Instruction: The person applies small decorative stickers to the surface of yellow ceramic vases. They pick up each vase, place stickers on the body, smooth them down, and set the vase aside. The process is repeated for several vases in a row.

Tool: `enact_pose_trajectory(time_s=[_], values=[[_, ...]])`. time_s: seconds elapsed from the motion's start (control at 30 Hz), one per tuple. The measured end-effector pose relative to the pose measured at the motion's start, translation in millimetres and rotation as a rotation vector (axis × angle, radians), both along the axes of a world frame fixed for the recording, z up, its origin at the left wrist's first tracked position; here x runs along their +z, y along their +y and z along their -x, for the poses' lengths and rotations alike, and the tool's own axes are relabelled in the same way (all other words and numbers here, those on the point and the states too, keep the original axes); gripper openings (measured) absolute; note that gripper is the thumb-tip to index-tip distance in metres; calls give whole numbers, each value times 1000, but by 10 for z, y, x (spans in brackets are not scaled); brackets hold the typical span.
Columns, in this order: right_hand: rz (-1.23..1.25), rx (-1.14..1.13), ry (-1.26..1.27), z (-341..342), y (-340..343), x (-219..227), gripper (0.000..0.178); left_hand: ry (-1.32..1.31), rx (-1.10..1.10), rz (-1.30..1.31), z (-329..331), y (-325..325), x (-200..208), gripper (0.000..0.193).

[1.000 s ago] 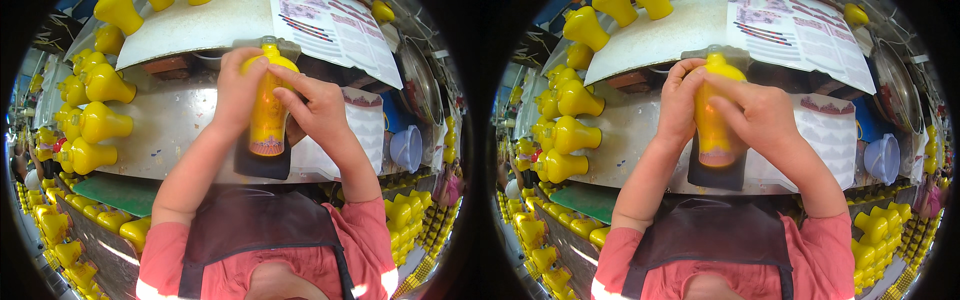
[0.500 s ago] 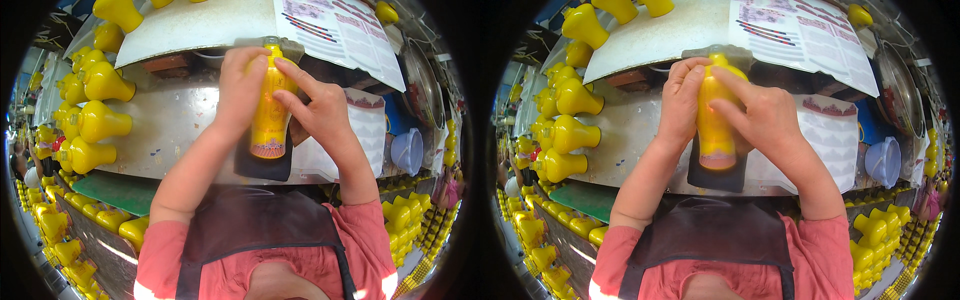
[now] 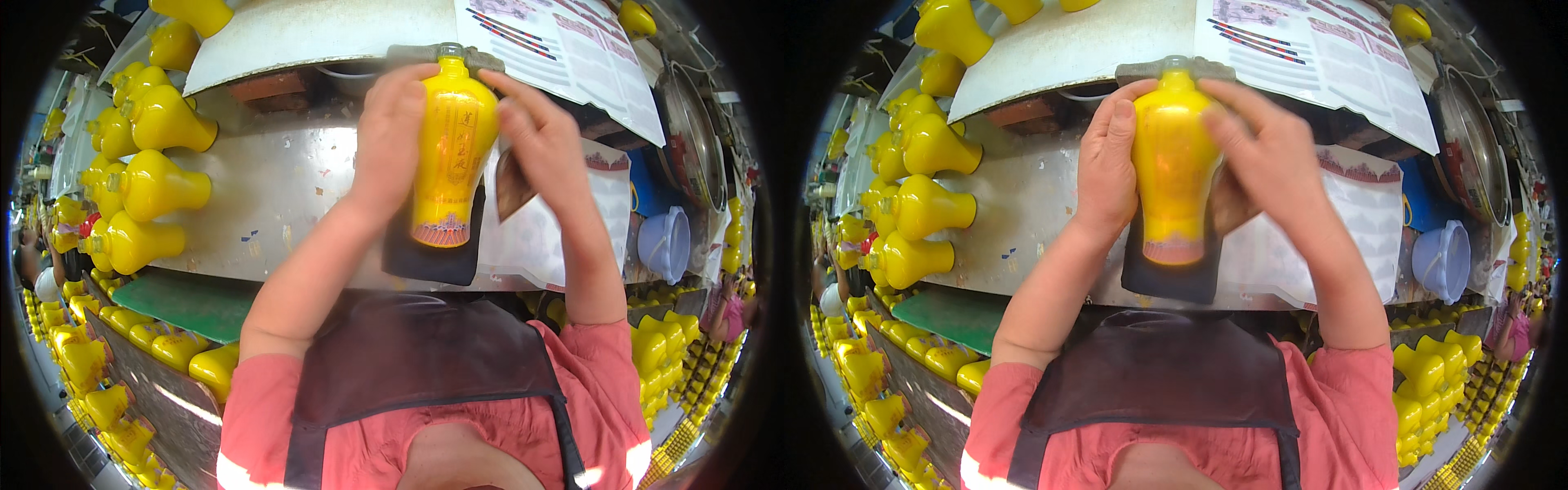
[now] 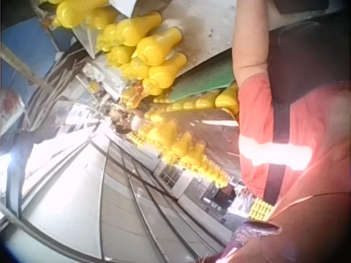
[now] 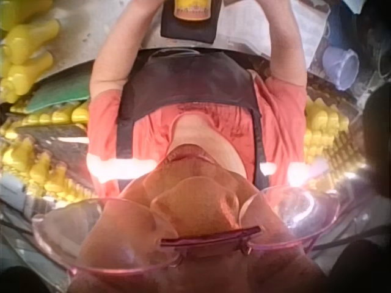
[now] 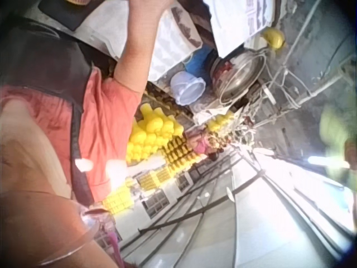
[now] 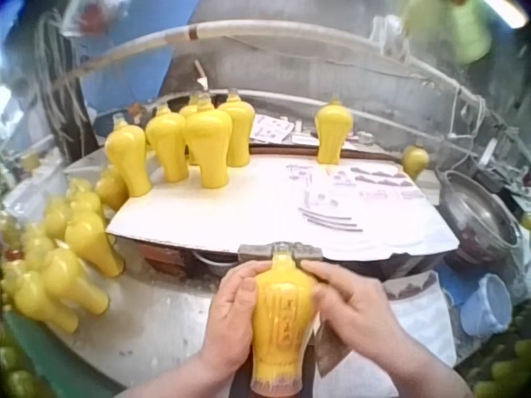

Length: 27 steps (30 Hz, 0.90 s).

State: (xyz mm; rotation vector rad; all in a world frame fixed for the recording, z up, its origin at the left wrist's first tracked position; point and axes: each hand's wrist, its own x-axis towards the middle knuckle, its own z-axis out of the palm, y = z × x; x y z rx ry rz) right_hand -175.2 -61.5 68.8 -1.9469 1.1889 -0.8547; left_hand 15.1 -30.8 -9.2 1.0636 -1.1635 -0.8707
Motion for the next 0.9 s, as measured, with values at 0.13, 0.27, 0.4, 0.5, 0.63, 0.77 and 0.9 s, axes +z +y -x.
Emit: enact_pose_trajectory(time_s=[0.13,0.27,0.4,0.5,0.63,0.77,0.9], values=[[-279,22,-357,147,-168,85,30,-127,68,-46,56,50,45,39],[501,-37,-118,124,-83,14,21,-107,41,-34,32,54,64,38],[1017,307,197,1,235,-41,18,-84,11,-26,-53,35,70,33],[983,665,167,-97,514,-102,17,77,-18,-25,-41,47,106,32],[1015,343,248,-175,637,-122,13,311,-82,-16,-5,83,169,31],[910,643,323,-248,723,-82,15,69,-29,-9,-11,140,117,41],[918,416,155,-87,696,-64,24,-322,1,47,11,258,-72,69]])
